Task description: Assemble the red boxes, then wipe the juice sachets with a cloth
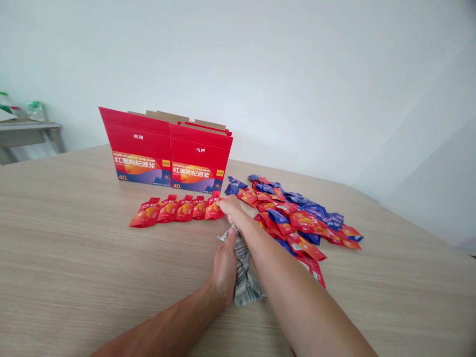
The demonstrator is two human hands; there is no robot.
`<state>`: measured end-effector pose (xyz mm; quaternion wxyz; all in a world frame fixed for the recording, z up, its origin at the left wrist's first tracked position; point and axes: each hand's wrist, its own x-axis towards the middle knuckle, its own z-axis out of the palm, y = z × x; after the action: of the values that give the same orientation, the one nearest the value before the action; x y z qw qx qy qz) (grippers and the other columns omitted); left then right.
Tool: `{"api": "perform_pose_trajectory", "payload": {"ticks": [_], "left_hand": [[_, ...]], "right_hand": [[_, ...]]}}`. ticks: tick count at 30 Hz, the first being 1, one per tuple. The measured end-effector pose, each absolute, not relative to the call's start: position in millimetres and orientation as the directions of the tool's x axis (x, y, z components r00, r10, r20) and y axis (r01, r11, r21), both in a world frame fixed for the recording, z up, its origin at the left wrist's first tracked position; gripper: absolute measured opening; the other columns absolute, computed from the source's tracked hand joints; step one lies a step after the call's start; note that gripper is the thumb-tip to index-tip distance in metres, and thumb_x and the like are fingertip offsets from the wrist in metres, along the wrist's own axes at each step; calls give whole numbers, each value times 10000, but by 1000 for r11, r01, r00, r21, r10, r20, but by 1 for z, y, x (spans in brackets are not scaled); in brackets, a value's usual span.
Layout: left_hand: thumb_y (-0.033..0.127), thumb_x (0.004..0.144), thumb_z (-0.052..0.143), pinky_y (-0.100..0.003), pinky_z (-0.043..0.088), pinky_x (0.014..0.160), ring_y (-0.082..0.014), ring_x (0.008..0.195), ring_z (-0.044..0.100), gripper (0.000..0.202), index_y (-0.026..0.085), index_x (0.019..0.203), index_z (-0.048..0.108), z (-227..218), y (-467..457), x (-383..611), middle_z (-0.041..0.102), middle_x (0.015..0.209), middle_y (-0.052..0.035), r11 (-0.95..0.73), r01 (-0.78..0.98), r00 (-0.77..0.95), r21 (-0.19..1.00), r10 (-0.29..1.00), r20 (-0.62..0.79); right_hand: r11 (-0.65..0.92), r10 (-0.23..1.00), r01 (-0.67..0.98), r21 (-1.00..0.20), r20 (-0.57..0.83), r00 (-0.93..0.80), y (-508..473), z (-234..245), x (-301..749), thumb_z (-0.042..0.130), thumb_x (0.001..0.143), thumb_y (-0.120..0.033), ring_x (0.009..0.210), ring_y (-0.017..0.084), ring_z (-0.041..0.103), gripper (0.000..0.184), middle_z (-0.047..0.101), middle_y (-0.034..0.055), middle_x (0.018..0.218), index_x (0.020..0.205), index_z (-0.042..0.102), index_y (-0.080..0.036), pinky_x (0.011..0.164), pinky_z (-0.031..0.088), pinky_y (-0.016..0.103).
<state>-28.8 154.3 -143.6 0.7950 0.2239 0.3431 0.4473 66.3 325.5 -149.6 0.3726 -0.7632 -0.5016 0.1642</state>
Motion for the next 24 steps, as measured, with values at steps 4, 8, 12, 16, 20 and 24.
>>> {"api": "perform_pose_trajectory", "payload": {"ticks": [4, 8, 12, 16, 20, 24], "left_hand": [[464, 1134, 605, -468, 602, 1201, -340, 1283, 824, 401, 176, 1210, 875, -137, 155, -29, 890, 1214, -151, 596, -532, 361, 601, 802, -476], [466, 1135, 622, -441, 568, 1241, -325, 1327, 805, 397, 167, 1157, 882, -135, 155, -29, 883, 1257, -146, 573, -525, 332, 629, 818, -469], [415, 1147, 604, -438, 575, 1231, -319, 1311, 812, 383, 164, 1091, 888, -139, 156, -30, 888, 1235, -139, 539, -511, 333, 670, 843, -424], [424, 1161, 570, -457, 614, 1181, -329, 1248, 838, 430, 157, 1052, 889, -139, 156, -32, 897, 1174, -143, 533, -487, 358, 691, 844, -399], [470, 1166, 540, -464, 651, 1122, -325, 1151, 870, 457, 169, 1161, 885, -136, 156, -31, 901, 1135, -140, 612, -498, 420, 614, 790, -446], [484, 1166, 540, -493, 661, 1104, -331, 1101, 881, 472, 161, 1233, 877, -135, 156, -29, 900, 1128, -150, 629, -484, 436, 608, 776, -455]], "right_hand": [[-316, 884, 675, -667, 51, 464, 318, -150, 60, 790, 857, -209, 861, 264, 807, 135, 864, 132, 930, 964, 845, -148, 660, 525, 286], [-282, 911, 748, -601, 76, 405, 309, -138, 57, 779, 909, -203, 953, 281, 825, 124, 875, 127, 945, 989, 867, -167, 748, 560, 298], [-191, 939, 820, -539, 143, 313, 291, -118, 61, 778, 953, -191, 1109, 312, 828, 130, 892, 163, 1102, 1027, 878, -150, 914, 590, 330], [-107, 930, 870, -481, 262, 259, 252, -97, 85, 751, 1024, -202, 1318, 293, 763, 259, 838, 177, 1365, 1263, 830, -138, 1117, 532, 340], [-206, 903, 932, -297, 310, 298, 195, -87, 141, 702, 1070, -247, 1252, 293, 780, 275, 832, 171, 1333, 1314, 769, -139, 1065, 543, 358], [-454, 889, 891, -14, 56, 454, 148, -94, 204, 722, 1082, -414, 1188, 356, 796, 327, 828, 235, 1287, 1234, 763, -127, 874, 540, 385]]}}
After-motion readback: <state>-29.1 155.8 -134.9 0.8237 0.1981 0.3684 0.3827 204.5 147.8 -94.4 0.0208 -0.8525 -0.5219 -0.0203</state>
